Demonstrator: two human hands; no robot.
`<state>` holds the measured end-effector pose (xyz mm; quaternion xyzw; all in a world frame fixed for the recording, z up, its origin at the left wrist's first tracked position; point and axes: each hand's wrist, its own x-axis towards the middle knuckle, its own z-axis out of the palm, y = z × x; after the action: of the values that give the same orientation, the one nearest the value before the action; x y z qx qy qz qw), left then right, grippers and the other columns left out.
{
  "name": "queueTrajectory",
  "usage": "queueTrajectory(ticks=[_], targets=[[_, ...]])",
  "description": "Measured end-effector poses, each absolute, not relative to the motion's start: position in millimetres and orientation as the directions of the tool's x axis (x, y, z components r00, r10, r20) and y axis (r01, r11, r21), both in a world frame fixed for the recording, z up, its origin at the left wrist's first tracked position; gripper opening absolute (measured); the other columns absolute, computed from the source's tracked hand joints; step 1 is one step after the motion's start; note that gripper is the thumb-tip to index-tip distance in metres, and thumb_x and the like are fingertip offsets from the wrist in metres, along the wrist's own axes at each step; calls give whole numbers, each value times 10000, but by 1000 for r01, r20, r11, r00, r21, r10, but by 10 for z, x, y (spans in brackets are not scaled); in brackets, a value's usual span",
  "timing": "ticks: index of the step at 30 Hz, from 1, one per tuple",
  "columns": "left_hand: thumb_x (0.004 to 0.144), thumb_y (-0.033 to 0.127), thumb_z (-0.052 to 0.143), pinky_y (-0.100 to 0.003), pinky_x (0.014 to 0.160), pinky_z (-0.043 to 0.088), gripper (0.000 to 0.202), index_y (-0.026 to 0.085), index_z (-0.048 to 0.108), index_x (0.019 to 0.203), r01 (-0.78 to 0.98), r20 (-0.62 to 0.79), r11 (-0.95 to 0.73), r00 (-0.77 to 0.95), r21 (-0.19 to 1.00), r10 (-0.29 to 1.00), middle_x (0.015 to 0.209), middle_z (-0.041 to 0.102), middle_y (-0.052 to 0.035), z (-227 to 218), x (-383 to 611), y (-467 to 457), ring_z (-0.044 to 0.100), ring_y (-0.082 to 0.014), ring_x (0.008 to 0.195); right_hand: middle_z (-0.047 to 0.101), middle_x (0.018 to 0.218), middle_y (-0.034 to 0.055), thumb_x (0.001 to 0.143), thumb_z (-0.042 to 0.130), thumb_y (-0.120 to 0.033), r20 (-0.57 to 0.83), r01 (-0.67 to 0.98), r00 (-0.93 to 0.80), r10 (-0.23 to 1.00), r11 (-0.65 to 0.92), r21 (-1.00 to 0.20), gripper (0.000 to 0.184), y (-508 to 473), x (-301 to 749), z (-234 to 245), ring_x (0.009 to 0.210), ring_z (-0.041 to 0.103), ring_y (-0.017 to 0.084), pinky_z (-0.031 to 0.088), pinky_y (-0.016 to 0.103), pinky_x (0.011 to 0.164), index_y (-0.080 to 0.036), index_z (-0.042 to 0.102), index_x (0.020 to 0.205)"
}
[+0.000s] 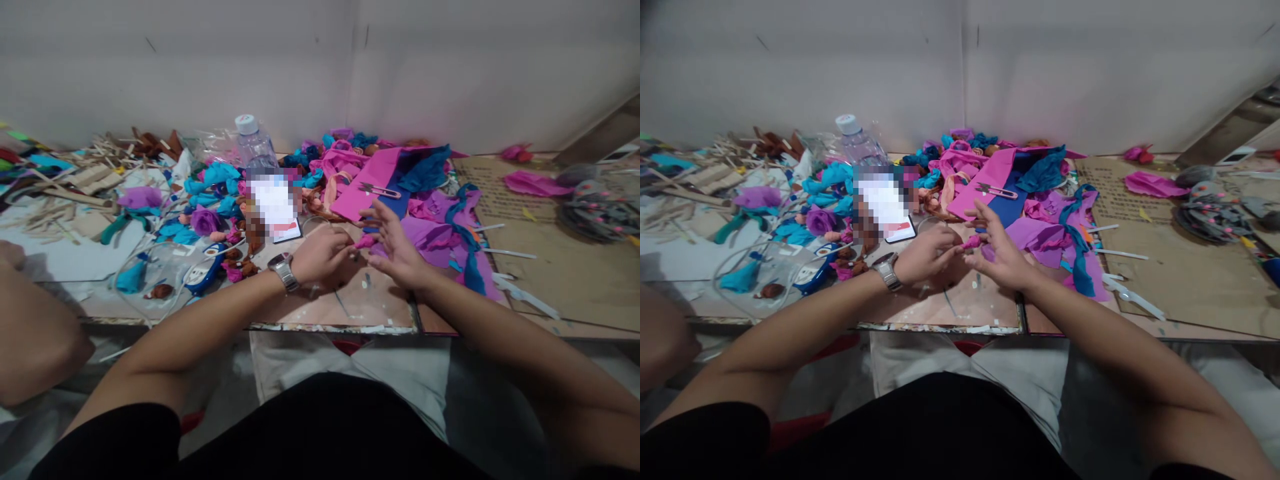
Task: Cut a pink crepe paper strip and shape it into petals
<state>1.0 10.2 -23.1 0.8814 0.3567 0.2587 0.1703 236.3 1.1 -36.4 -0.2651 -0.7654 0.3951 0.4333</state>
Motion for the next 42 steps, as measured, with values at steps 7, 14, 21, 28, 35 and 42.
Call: queueTrajectory(ticks=[7, 14, 21, 28, 35, 42], targets=[[928, 303, 640, -455, 1014, 486, 248, 204, 803, 1086, 690, 257, -685, 635, 234, 728, 1228, 679, -118, -345, -144, 267, 627, -289, 1124, 486, 1488, 97, 949, 654, -642, 478, 77, -315, 820, 524, -848, 798, 169, 2380, -473, 1255, 569, 267, 578, 410, 984, -375, 307, 1617], [1027, 362, 541, -411, 887, 504, 322, 193, 814, 1001, 812, 244, -567, 527, 139, 814, 1136, 736, -107, -250, -137, 224, 679, -268, 1027, 526, 1414, 100, 955, 640, -646, 480, 120, -282, 831, 526, -842, 749, 208, 2385, -485, 1199, 588, 262, 580, 394, 930, -364, 345, 1584], [1016, 341, 534, -375, 705, 433, 352, 168, 793, 851, 880, 103, -474, 469, 30, 877, 893, 753, -119, -105, -123, 225, 676, -255, 816, 523, 1428, 96, 960, 631, -643, 468, 129, -298, 832, 521, -844, 739, 215, 2391, -528, 1227, 576, 270, 597, 407, 937, -380, 345, 1589], [1031, 381, 530, -363, 720, 459, 400, 170, 801, 825, 828, 193, -524, 491, 200, 849, 901, 779, -111, -149, -127, 239, 695, -246, 818, 583, 1343, 80, 993, 610, -596, 491, 133, -239, 838, 529, -838, 608, 202, 2385, -496, 1187, 608, 255, 588, 420, 958, -368, 438, 1531], [1003, 469, 636, -331, 906, 554, 341, 185, 824, 980, 361, 408, -617, 507, 700, 759, 1065, 806, -96, -161, -89, 195, 743, -220, 1009, 647, 1210, 85, 1013, 565, -599, 489, 172, -140, 861, 507, -845, 411, 249, 2408, -458, 1067, 647, 249, 605, 444, 928, -302, 667, 1279], [1003, 510, 633, -393, 968, 562, 373, 196, 831, 962, 163, 452, -618, 544, 769, 707, 1094, 790, -127, -115, -54, 145, 715, -236, 1072, 540, 1467, 107, 898, 772, -554, 431, 79, -306, 849, 474, -877, 643, 192, 2374, -446, 1260, 606, 263, 584, 394, 996, -313, 549, 1452]])
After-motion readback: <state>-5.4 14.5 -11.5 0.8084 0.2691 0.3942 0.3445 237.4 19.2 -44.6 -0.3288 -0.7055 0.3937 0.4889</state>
